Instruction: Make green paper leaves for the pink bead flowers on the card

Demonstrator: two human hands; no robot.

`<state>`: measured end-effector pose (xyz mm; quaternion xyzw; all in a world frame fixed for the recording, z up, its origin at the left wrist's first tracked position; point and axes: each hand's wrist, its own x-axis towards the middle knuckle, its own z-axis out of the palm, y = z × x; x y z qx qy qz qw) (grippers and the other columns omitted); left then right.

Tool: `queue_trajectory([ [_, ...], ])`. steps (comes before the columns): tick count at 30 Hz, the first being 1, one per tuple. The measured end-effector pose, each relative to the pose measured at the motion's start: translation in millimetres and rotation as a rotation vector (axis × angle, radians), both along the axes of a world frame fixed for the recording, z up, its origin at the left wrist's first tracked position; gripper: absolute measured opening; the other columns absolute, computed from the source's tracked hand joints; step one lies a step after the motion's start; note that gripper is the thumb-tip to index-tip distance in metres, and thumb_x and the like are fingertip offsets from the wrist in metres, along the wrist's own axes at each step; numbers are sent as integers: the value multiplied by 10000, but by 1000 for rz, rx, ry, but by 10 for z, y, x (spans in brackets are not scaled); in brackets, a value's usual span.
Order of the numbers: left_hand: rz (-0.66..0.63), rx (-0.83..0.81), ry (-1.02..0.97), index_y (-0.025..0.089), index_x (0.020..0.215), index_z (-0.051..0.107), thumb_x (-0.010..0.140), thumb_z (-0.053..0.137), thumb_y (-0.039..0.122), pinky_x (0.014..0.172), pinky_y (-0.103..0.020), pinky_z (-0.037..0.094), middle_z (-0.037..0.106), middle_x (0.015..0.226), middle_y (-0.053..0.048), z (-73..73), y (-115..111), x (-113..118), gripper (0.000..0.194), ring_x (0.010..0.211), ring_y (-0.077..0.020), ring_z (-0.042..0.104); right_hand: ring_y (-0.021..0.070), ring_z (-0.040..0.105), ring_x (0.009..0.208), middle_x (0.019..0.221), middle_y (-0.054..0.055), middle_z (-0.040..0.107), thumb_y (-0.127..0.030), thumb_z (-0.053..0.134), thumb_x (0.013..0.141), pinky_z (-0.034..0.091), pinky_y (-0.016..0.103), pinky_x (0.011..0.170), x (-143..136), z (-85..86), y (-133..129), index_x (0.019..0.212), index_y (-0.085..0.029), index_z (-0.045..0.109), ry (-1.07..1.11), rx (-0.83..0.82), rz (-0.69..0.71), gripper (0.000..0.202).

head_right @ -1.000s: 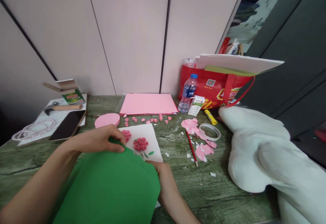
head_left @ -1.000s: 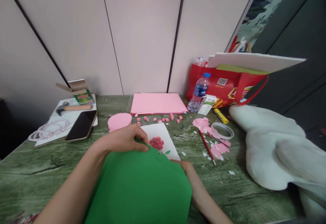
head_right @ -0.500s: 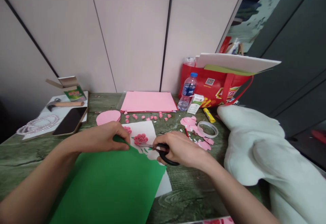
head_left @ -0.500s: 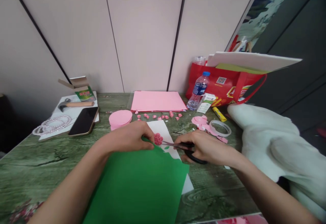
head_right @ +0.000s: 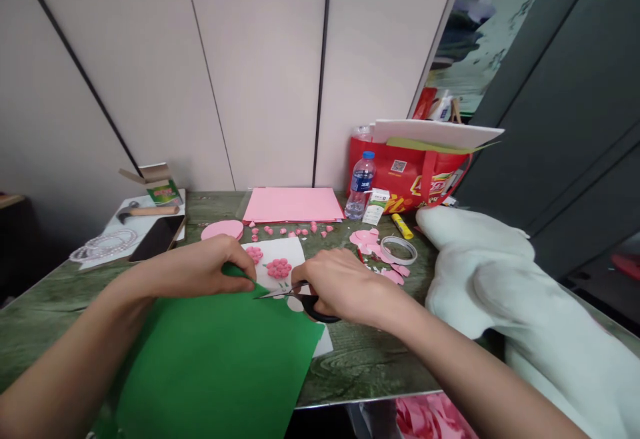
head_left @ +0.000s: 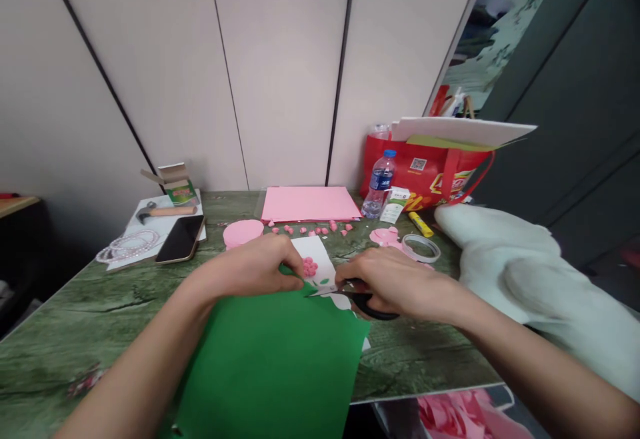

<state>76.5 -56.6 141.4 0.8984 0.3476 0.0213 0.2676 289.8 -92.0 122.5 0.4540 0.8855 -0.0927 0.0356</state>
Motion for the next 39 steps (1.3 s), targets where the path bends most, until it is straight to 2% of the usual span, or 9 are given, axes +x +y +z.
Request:
queue_trajectory([
  [6,-3,38,0,172,757,718,743,577,158,621,-211,414,723,764,1,87,-156,-5,142,669,-122,602,106,431,508,583,-25,552,-66,566,621,199,235,481,-44,108,-158,804,-213,655,-35,27,-13,251],
  [13,15,60,14,172,724,714,731,593,163,553,-200,392,698,676,17,144,-248,-21,122,580,-104,555,124,462,527,590,-16,581,-54,557,592,206,233,478,-82,160,-201,781,-220,645,-58,64,-6,266],
  [21,34,35,-13,188,732,723,730,605,174,598,-214,413,714,709,11,128,-215,-41,119,624,-120,581,111,413,487,551,-24,553,-63,553,577,189,233,468,-95,152,-173,742,-219,636,-60,74,-10,242],
  [28,16,49,-16,176,731,719,735,602,168,599,-203,411,714,718,10,111,-182,-48,117,636,-117,587,117,443,488,557,-16,568,-81,564,589,187,235,465,-89,120,-142,740,-213,639,-63,90,5,215],
  [35,28,-5,-51,185,746,718,745,603,205,606,-211,417,704,708,10,126,-204,-48,117,637,-119,577,110,518,490,574,-20,627,-42,566,599,209,220,459,-63,162,-197,690,-209,647,35,1,-55,207],
  [39,61,35,-23,162,723,698,734,623,242,576,-221,394,688,704,2,131,-219,-38,111,638,-129,565,92,481,474,549,-34,604,-41,556,594,211,216,455,-42,130,-222,647,-204,639,95,-7,-63,191],
])
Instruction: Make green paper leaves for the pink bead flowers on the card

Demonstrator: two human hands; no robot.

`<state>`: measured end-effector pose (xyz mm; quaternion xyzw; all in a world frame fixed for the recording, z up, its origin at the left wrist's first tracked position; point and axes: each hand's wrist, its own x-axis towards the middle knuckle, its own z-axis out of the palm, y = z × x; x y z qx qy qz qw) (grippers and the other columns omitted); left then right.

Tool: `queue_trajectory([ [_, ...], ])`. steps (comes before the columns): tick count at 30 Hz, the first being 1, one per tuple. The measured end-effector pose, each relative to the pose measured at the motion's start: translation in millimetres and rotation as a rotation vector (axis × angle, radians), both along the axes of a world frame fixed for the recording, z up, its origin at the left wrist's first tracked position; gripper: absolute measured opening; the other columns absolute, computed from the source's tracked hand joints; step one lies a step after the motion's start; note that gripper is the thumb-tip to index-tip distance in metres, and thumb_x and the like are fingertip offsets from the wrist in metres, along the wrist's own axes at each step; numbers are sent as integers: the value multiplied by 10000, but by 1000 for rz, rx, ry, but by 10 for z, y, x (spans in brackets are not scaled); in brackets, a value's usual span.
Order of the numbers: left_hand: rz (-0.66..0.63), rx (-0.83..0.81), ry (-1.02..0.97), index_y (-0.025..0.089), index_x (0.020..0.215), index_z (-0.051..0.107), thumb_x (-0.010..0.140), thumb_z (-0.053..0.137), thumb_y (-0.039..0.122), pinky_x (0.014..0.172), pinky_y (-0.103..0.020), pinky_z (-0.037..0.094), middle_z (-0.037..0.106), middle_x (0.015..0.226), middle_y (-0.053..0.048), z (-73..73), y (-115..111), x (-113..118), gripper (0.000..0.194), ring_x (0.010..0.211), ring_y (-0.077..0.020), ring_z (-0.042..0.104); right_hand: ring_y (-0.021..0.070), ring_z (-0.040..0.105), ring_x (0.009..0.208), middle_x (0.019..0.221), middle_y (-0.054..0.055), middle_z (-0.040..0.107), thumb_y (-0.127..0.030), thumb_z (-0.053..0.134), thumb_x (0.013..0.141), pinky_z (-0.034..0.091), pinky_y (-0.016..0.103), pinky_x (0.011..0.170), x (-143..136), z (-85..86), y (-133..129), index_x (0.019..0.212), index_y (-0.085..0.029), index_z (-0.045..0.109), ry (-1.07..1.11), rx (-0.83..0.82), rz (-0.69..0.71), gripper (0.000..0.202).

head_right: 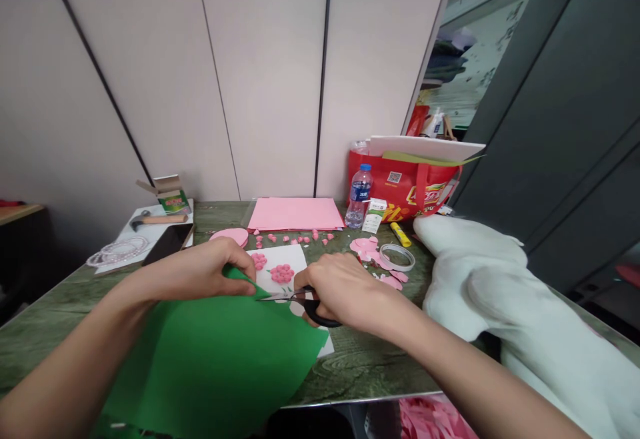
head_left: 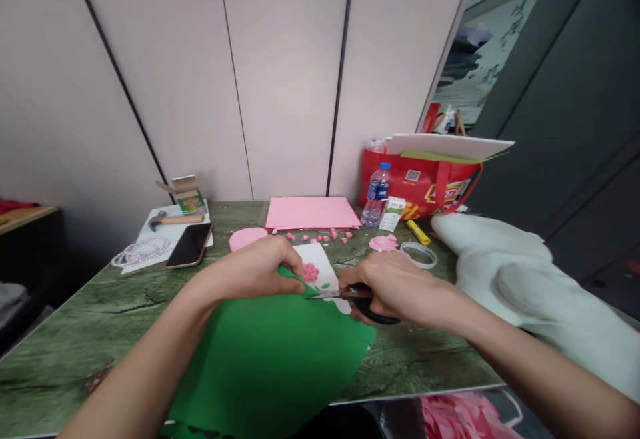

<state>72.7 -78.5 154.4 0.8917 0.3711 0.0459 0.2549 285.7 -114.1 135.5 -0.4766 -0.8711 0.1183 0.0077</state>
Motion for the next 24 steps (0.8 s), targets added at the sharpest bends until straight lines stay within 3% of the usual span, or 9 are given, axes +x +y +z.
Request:
queue_trajectory([
  [3,19,57,5,148,717,679,721,638,251,585,-225,390,684,732,-8,8,-9,0,111,676,-144,576,72,388,440,489,-60,525,-41,543,577,197,216,446,20,-47,-6,613,-205,623,44,23,8,186],
  [7,-52,40,-4,141,718,665,772,567,205,603,-219,402,677,717,-8,12,-16,-21,130,654,-127,571,67,279,428,440,-82,392,-65,561,583,174,220,434,37,-88,-12,584,-200,607,78,39,-11,142],
  [12,-72,45,-4,133,730,661,796,535,197,582,-214,398,674,718,-9,4,-15,-45,156,639,-119,560,70,254,458,465,-87,323,-171,651,632,153,217,436,56,-162,-1,564,-189,588,150,-6,-20,95],
  [19,-40,11,-98,145,735,671,780,586,222,649,-219,433,695,737,-9,-30,-19,-59,123,678,-121,583,74,245,503,510,-92,318,-365,774,597,154,215,452,83,-278,-5,585,-183,556,229,-39,-56,284],
  [24,-33,16,-102,137,726,674,793,573,257,612,-228,429,691,725,-17,-50,-14,-61,171,665,-132,585,80,181,515,514,-92,236,-355,768,626,117,225,439,109,-298,-61,558,-177,467,296,-78,-99,356],
])
